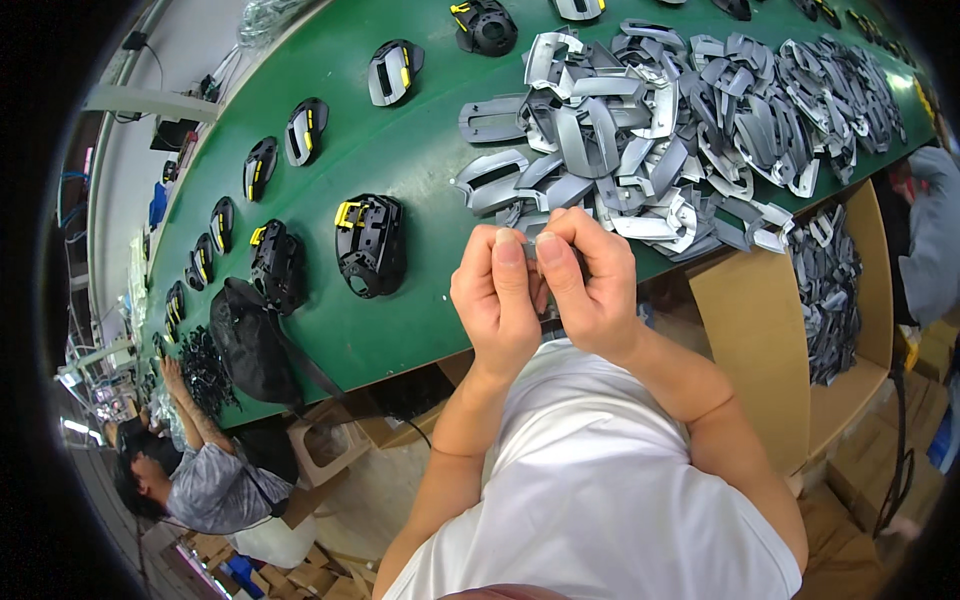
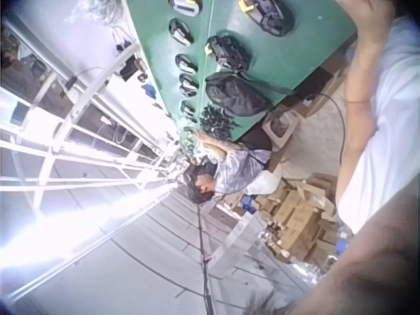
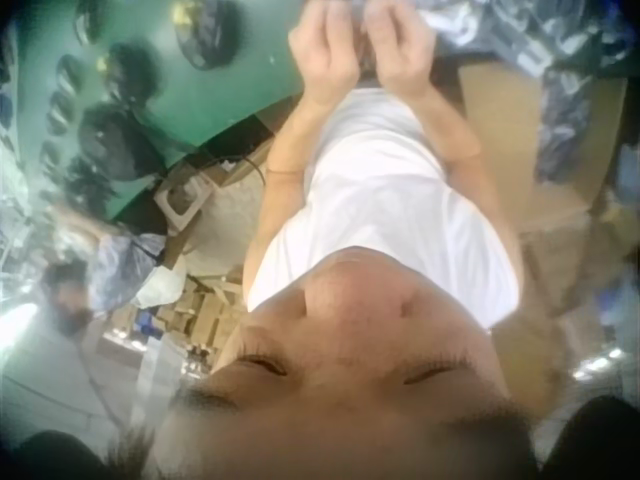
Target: The person assembles plastic mouse housings by hand, joining plastic components, yellow clips, and internal electronic parts.
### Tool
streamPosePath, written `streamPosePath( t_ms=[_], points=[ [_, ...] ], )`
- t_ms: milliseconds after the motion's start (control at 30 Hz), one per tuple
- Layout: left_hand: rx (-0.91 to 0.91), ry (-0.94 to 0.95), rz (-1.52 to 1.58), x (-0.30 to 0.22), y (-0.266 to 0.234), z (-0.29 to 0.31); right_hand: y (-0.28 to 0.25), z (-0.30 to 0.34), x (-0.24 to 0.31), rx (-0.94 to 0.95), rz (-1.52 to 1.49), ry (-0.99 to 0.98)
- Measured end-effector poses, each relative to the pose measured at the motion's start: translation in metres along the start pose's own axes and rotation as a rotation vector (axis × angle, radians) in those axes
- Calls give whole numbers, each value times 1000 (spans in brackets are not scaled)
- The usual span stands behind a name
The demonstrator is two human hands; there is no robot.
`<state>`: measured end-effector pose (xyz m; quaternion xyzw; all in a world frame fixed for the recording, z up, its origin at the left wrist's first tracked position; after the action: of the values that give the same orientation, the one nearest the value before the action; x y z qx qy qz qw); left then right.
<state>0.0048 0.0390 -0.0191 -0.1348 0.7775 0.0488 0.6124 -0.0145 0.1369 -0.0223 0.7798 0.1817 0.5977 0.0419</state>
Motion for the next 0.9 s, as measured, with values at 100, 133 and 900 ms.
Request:
streamPosePath(
  t_ms=[100, 133, 900],
  points=[
    [-2, 27, -4, 1, 0, 2, 0, -1, 1, 7, 4, -39],
    [-3, 23, 38, 1, 0, 3, 1, 0, 2, 15, 0, -68],
    [-72, 130, -98, 6, 1, 6, 2, 0, 7, 33, 21, -13]
  ],
)
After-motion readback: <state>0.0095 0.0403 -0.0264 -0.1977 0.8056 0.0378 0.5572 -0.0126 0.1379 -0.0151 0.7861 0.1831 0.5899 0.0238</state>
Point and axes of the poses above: each hand's wrist, its own z-axis away from the middle knuckle, its own y-axis out of the palm, x = y × z, the point moved 1 cm from there along -z, towards the middle knuckle, and after that the axes turned 11 degrees about -z, right-handed, at the moved point
